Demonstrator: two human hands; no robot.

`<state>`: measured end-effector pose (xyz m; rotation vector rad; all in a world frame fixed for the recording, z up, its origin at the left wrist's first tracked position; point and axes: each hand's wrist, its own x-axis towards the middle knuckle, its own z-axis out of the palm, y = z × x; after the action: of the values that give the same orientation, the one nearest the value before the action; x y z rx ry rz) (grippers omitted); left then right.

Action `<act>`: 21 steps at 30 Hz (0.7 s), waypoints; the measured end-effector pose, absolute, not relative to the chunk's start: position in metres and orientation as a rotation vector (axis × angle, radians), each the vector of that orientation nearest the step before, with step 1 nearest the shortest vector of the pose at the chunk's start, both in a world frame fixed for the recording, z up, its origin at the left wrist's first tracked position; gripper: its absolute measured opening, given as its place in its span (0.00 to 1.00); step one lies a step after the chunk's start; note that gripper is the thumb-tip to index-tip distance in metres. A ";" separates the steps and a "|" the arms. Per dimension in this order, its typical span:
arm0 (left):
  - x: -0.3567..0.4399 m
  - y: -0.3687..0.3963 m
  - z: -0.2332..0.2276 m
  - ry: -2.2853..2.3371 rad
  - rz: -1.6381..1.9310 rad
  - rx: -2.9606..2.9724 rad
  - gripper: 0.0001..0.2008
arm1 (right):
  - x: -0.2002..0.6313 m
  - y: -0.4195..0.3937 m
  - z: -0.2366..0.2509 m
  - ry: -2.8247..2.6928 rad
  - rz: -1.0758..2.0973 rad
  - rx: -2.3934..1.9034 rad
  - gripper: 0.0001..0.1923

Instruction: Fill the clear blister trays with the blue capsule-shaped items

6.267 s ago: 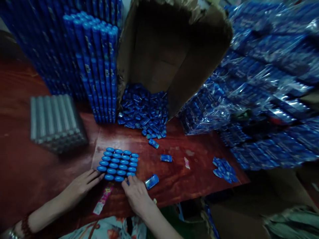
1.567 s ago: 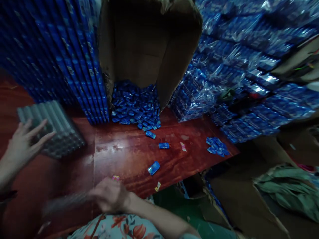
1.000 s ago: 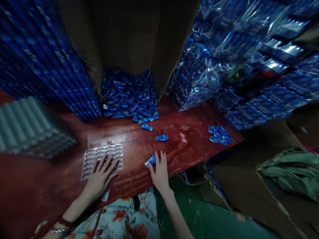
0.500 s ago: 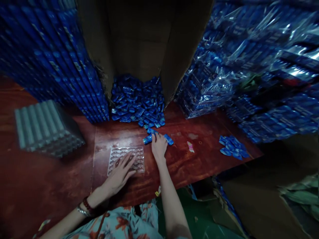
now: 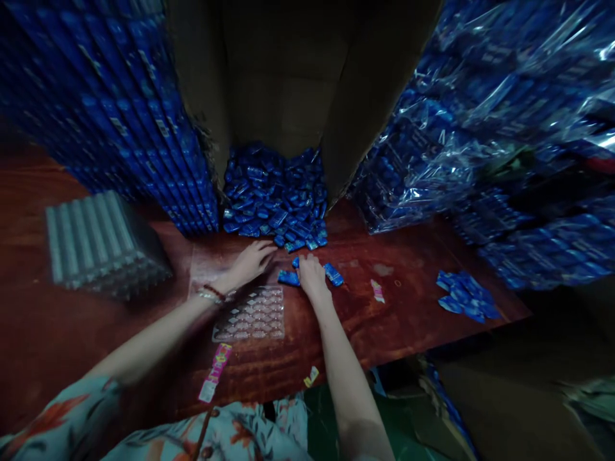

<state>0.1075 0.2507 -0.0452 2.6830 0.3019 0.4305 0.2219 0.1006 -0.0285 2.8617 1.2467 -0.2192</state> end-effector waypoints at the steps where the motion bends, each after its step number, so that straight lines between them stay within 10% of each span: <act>1: 0.123 0.252 -0.045 0.304 0.388 2.716 0.16 | 0.217 0.097 -0.028 1.233 -0.212 2.852 0.17; 10: 0.178 0.260 -0.057 0.341 0.250 2.720 0.14 | 0.232 0.040 -0.044 0.987 -0.262 3.357 0.16; 21: -0.001 0.276 -0.044 0.555 0.419 2.175 0.15 | 0.141 0.054 -0.068 1.274 -1.082 4.240 0.16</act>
<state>-0.0006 0.2757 -0.0443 2.1748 0.5546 0.4187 0.1411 0.0545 -0.0683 4.2402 1.2742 -1.0823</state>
